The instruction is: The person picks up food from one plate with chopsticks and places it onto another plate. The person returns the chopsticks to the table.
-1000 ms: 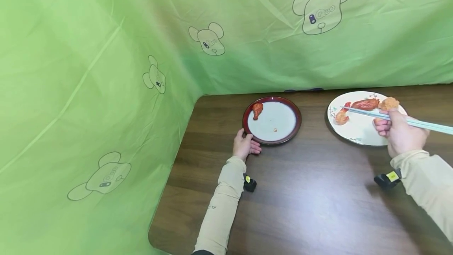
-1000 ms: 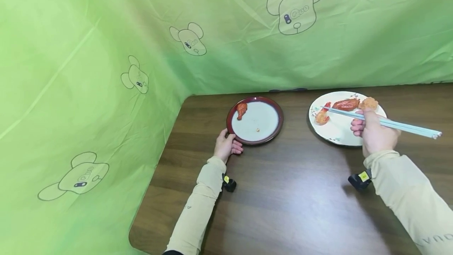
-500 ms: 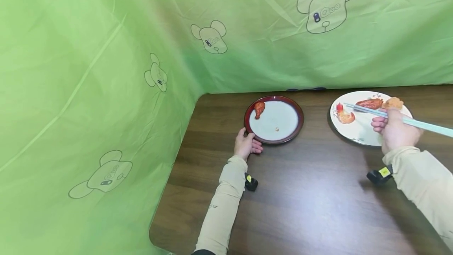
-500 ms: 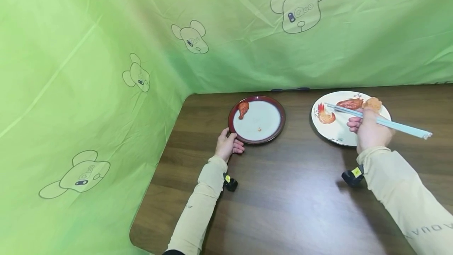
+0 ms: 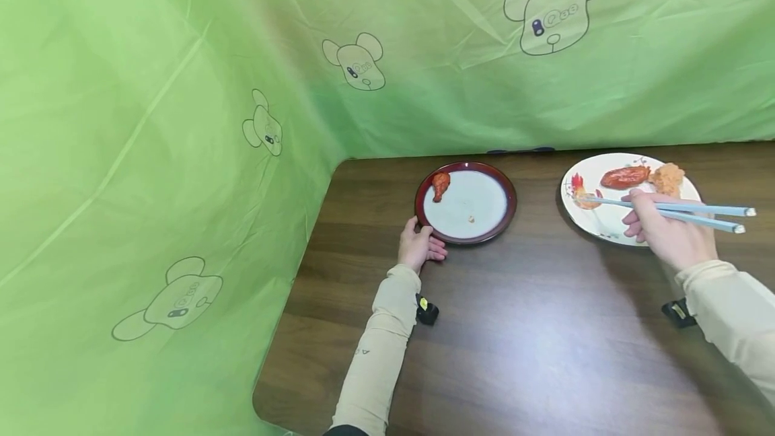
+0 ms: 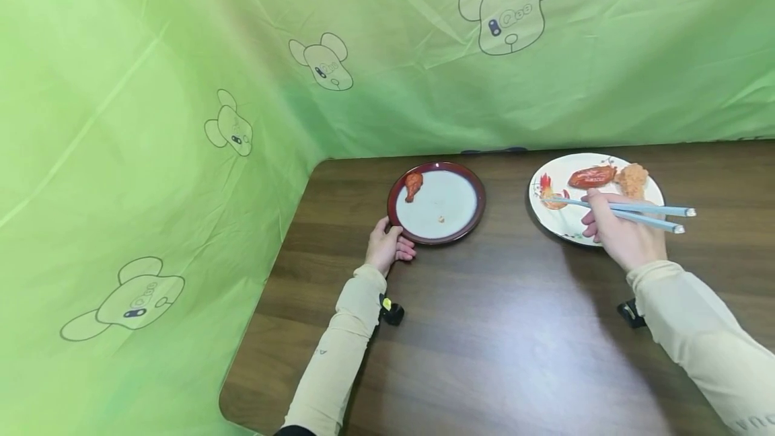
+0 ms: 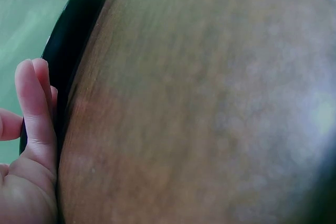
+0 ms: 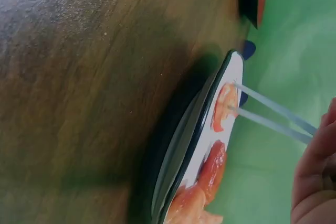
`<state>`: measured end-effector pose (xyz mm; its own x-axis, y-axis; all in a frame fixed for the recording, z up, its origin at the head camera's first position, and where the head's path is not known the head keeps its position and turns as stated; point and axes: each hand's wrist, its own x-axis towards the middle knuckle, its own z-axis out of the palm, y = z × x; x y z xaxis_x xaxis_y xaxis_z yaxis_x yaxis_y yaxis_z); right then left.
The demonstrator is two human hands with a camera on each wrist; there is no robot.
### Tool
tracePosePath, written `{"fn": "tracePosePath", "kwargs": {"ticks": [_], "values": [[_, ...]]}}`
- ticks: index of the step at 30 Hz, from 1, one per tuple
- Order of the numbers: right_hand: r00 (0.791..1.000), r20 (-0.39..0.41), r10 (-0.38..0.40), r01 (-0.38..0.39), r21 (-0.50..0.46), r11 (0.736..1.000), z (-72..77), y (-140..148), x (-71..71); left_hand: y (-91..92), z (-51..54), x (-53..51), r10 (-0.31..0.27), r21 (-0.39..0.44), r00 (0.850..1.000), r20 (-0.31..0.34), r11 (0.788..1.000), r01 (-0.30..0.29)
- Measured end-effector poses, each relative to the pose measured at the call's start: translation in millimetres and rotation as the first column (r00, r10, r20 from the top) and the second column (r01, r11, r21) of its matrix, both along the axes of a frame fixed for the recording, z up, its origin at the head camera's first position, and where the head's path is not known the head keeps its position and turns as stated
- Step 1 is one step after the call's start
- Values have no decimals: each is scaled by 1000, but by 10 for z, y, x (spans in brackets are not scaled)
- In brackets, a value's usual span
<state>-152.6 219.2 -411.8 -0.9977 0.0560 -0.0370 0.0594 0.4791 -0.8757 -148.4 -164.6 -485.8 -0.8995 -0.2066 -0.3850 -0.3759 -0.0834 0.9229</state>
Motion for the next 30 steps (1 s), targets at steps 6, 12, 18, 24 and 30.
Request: {"fn": "tracePosePath", "kwargs": {"ticks": [6, 12, 18, 24, 30], "values": [[998, -33, -54, 52, -61, 997, -13, -127, -61, -4, -7, 9, 1, -1, 1000, -2, 1000, -1], [981, 45, -190, 195, -248, 949, 14, -205, -168, 1, 3, 19, 3, 11, 1000, -5, 1000, -3], [969, 109, -223, 245, -278, 929, 11, -219, -227, 6, 28, 30, 0, 13, 1000, -7, 1000, 0], [971, 103, -218, 240, -314, 919, -7, -246, -239, -5, 28, 30, 0, 13, 1000, -9, 1000, 0], [985, 7, -171, 164, -319, 933, 12, -407, -196, -8, 16, 12, 1, 9, 1000, -7, 1000, -1]]}}
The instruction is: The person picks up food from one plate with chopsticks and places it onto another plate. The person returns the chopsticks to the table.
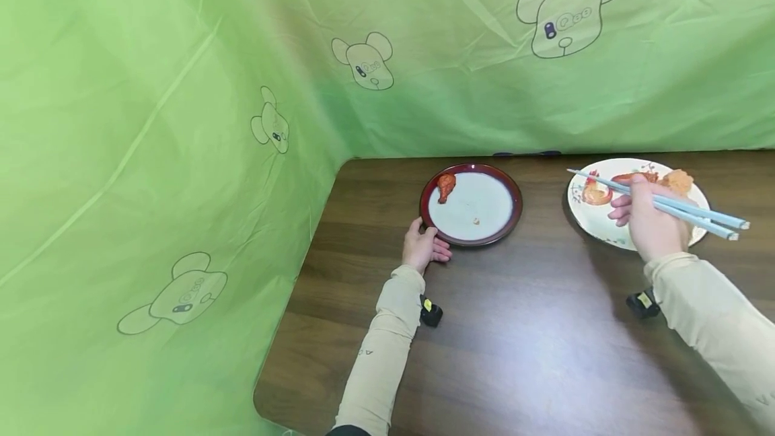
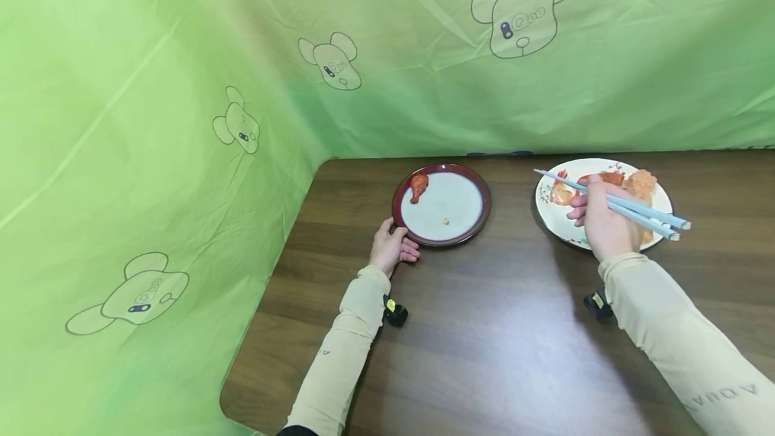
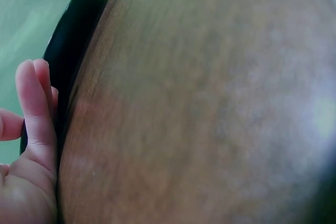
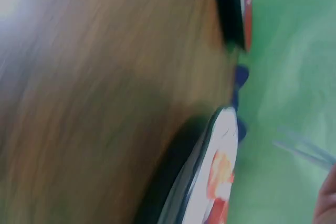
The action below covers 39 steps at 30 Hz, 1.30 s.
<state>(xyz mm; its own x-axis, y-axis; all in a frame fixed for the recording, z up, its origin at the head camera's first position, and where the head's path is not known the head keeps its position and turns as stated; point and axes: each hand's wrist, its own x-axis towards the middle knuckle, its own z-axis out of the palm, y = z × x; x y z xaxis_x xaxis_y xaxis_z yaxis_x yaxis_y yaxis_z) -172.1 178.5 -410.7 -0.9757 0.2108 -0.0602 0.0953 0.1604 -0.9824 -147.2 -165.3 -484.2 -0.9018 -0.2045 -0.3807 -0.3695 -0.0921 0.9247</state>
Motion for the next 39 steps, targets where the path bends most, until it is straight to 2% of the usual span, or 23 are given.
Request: {"fn": "tracePosePath", "kwargs": {"ticks": [2, 4, 5, 7, 9, 12, 15, 18, 21, 26, 32, 39], "values": [[998, -25, 49, -52, -95, 994, 8, -129, -10, -3, -2, -6, 5, -4, 1000, -1, 1000, -5], [993, -49, 108, -116, -214, 970, 12, -272, -19, -2, 1, -9, 6, -4, 1000, 0, 1000, -6], [990, -52, 129, -139, -276, 951, 13, -346, -24, 0, 4, -9, 6, -6, 1000, 2, 1000, -6], [985, -45, 168, -171, -415, 894, 14, -494, -29, 4, 11, -9, 6, -11, 1000, 3, 1000, -6], [977, -26, 211, -194, -512, 837, 17, -635, -29, 10, 17, -8, 9, -16, 1000, 4, 1000, -9], [957, 36, 286, -208, -599, 773, 13, -829, -36, 18, 25, -9, 17, -16, 1000, 3, 1000, -17], [927, 99, 361, -213, -654, 726, -9, -996, -55, 28, 35, -7, 21, -16, 1000, 7, 1000, -21], [903, 150, 403, -192, -699, 689, -35, -1139, -89, 38, 42, -9, 22, -11, 1000, 7, 1000, -22], [891, 182, 416, -160, -733, 662, -52, -1260, -132, 43, 36, -13, 19, -15, 1000, 7, 1000, -19], [889, 211, 406, -117, -753, 648, -77, -1443, -208, 36, 13, -15, 21, -12, 1000, 9, 1000, -21], [892, 253, 375, -70, -741, 668, -120, -1618, -254, 33, 17, 2, 32, -5, 999, 12, 999, -32], [908, 274, 317, -20, -727, 686, -121, -1765, -296, 21, 21, -12, 35, -2, 999, 11, 999, -35]]}}
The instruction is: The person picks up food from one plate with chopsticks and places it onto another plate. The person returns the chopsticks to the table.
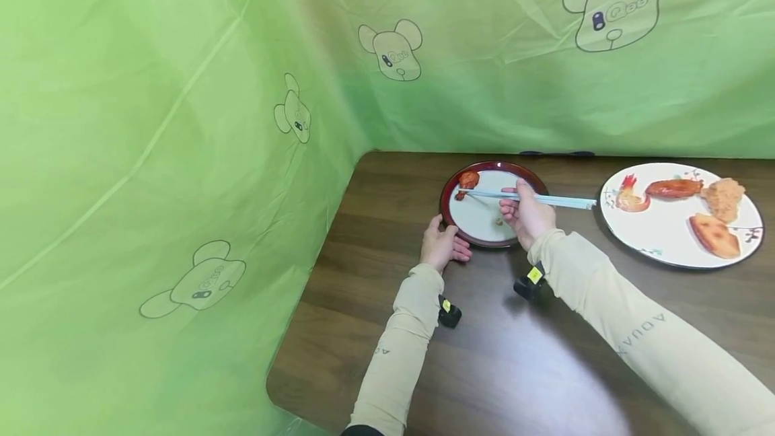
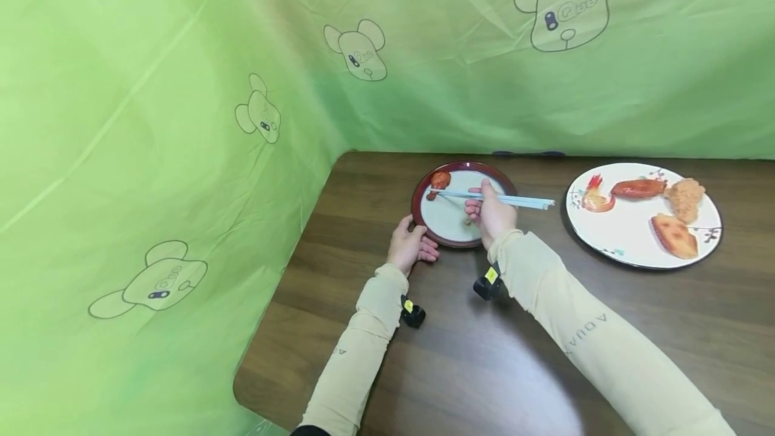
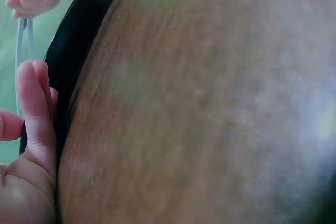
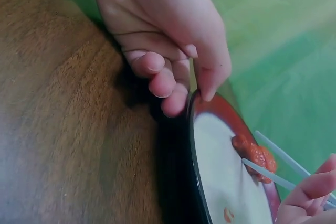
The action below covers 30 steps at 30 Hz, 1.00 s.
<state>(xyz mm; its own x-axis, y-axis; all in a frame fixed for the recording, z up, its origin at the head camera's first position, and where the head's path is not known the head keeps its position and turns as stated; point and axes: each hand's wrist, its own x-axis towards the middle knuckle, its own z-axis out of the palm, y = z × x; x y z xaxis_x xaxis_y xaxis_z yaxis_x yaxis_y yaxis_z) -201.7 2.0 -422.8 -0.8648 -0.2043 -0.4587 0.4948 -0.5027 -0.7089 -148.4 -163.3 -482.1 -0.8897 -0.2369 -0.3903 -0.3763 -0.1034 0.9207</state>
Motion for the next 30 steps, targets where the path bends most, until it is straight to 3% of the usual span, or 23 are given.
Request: {"fn": "tracePosePath", "kwargs": {"ticks": [9, 12, 13, 15, 18, 20, 23, 27, 30], "values": [[996, -67, -62, 72, 162, 984, -35, -207, -38, 30, -5, -14, -1, -7, 1000, -21, 1000, 1], [993, -120, -21, 52, 264, 963, -32, -243, -42, 25, 2, -6, -2, -4, 1000, -27, 1000, 1], [989, -149, 9, 39, 320, 947, -35, -247, -46, 22, 0, -3, 1, -5, 1000, -28, 1000, -1], [967, -228, 116, 3, 461, 887, -48, -240, -56, 18, -5, 4, 5, -6, 1000, -26, 1000, -5], [910, -320, 264, -9, 621, 784, -65, -196, -80, 20, -8, 3, 2, -8, 1000, -19, 1000, -3], [875, -358, 327, -3, 670, 743, -82, -163, -89, 23, -10, 5, -1, -8, 1000, -17, 1000, 0], [871, -376, 316, -6, 634, 773, -102, -129, -90, 27, -9, 8, -2, -3, 1000, -21, 1000, 2], [890, -379, 252, -7, 543, 839, -115, -90, -79, 29, 0, 5, 6, -1, 1000, -22, 1000, -6], [891, -385, 242, -12, 513, 858, -110, -34, -71, 24, 13, 3, 8, -5, 1000, -15, 1000, -8]]}}
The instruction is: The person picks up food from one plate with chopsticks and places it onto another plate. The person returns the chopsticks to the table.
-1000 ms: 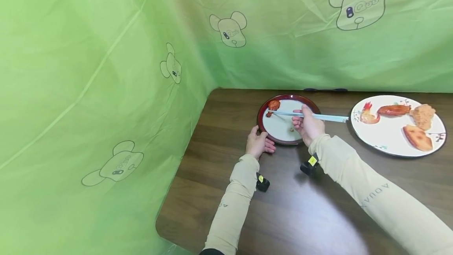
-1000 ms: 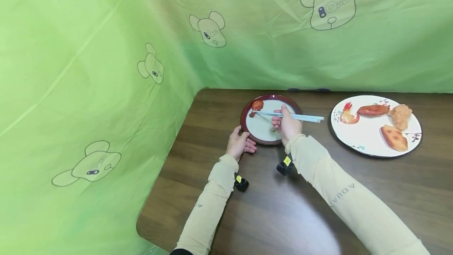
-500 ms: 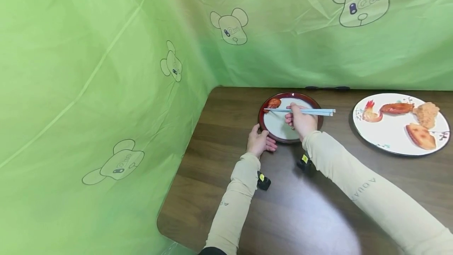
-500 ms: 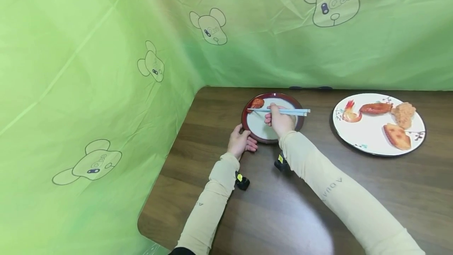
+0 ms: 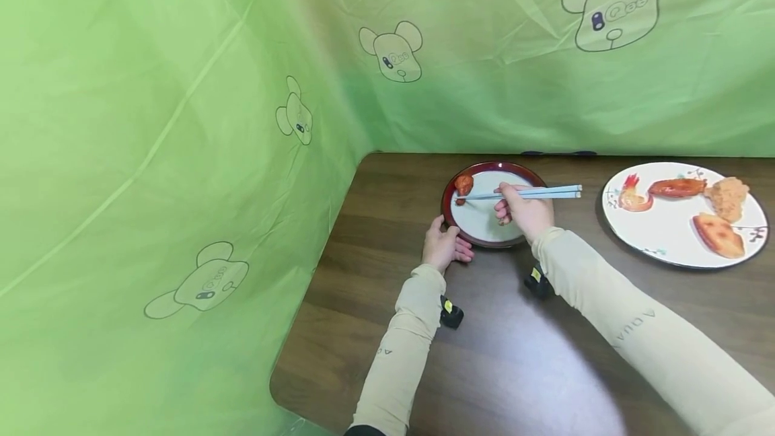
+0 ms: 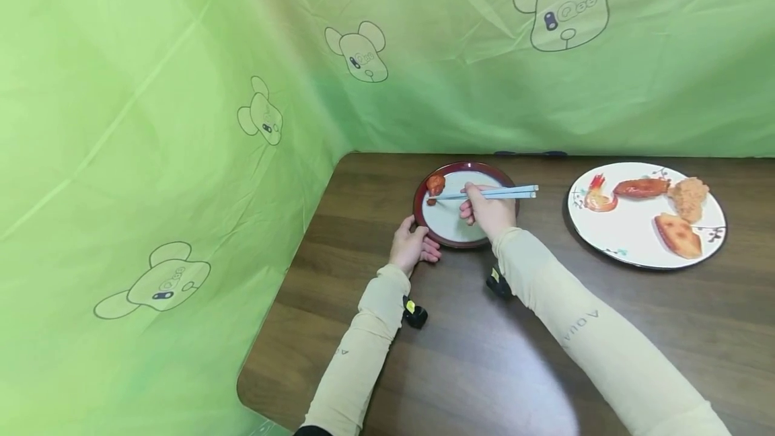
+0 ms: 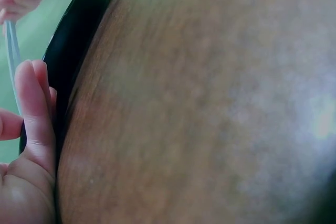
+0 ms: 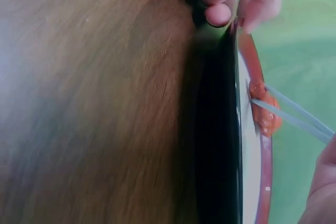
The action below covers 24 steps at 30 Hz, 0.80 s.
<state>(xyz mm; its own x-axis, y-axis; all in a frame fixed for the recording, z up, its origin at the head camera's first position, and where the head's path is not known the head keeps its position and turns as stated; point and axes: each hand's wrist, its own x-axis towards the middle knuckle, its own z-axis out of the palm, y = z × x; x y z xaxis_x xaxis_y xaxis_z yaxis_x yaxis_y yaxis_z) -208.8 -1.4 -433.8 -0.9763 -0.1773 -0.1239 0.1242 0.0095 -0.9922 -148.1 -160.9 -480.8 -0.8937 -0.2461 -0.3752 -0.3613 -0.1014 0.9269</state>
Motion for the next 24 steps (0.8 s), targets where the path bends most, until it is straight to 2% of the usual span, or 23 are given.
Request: {"fn": "tracePosePath", "kwargs": {"ticks": [5, 8, 12, 16, 20, 24], "values": [[999, 3, 35, -35, -26, 999, 13, 177, 1, -5, 11, 0, -6, -4, 1000, 4, 1000, 6], [997, 48, 56, -50, -119, 992, 12, 285, -11, -14, 11, -4, -6, -6, 1000, -2, 1000, 6], [989, 130, 72, -35, -270, 962, -13, 400, -14, -20, 6, -6, -9, -12, 1000, 1, 1000, 9], [980, 176, 93, -20, -376, 926, -42, 482, 7, -17, -17, -8, -11, -21, 1000, 2, 1000, 11], [974, 200, 107, -6, -447, 895, -53, 544, 29, -13, -37, -12, -8, -29, 1000, -2, 1000, 7], [968, 226, 113, 9, -479, 877, -55, 610, 44, -8, -35, -12, -13, -34, 1000, -1, 999, 13]]}}
